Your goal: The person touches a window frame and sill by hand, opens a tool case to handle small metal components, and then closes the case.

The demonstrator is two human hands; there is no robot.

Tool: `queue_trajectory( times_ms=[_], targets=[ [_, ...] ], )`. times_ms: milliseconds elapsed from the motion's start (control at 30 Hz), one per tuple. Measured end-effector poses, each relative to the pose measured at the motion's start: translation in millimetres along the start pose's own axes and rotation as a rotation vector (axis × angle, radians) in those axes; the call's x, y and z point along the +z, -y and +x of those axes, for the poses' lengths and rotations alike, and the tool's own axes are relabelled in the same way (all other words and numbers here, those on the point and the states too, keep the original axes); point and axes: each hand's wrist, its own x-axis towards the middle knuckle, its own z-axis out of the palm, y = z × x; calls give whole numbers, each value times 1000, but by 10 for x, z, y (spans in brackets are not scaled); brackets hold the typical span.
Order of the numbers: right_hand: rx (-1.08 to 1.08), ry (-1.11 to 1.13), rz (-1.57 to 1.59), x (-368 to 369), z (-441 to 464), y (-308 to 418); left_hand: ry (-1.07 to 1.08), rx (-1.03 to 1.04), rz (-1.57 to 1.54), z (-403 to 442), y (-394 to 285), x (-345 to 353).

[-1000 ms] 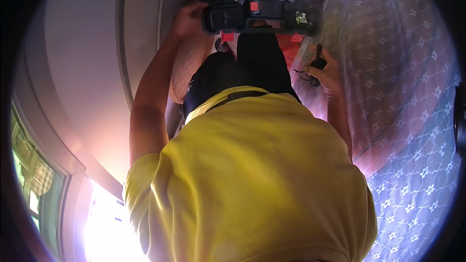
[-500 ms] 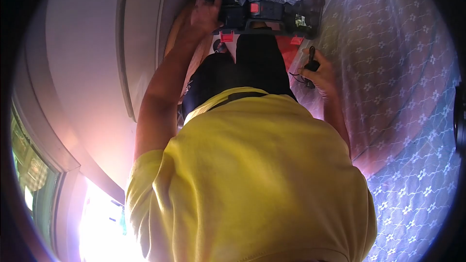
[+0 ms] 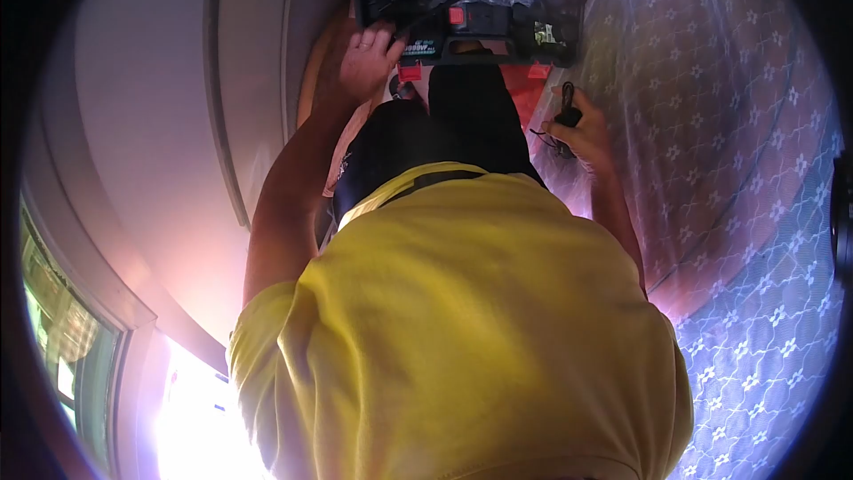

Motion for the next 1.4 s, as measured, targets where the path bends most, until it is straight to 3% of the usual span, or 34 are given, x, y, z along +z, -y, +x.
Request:
queue_trajectory(
  times_ms=[100,167,200,233,300,433,500,600,900,1033,1200,1333,1400],
  targets=[
    [-63,-18,25,4,16,-27,25,27,-114,-204,-20,45],
    [-59,-17,102,-2,19,-80,175,30,-342,-339,-22,55],
    [-59,-17,103,-1,18,-71,192,-114,-441,-379,-53,75],
    [-40,-26,61,-1,15,-44,193,-113,-440,-335,-63,33],
    [-20,-35,20,6,20,6,4,-349,-366,-155,-71,-121],
    [-43,-39,-9,-10,22,58,-55,-284,-273,290,81,-62],
    [-59,-30,-7,-5,20,58,395,-304,-220,409,137,-25],
    [-22,-16,66,14,35,43,561,-300,-255,499,214,-19],
    [-39,-31,41,-50,90,-126,681,-387,-274,729,87,-131],
    [-14,-44,62,-45,78,-39,634,-352,-275,688,124,29],
    [-75,-61,136,-127,97,-83,244,-345,-150,592,-23,197],
    [-30,-68,-28,-143,118,-36,203,-346,-88,566,-155,100],
    [-19,-85,-108,-134,141,-63,195,-407,-339,519,-94,-3]
  ],
)
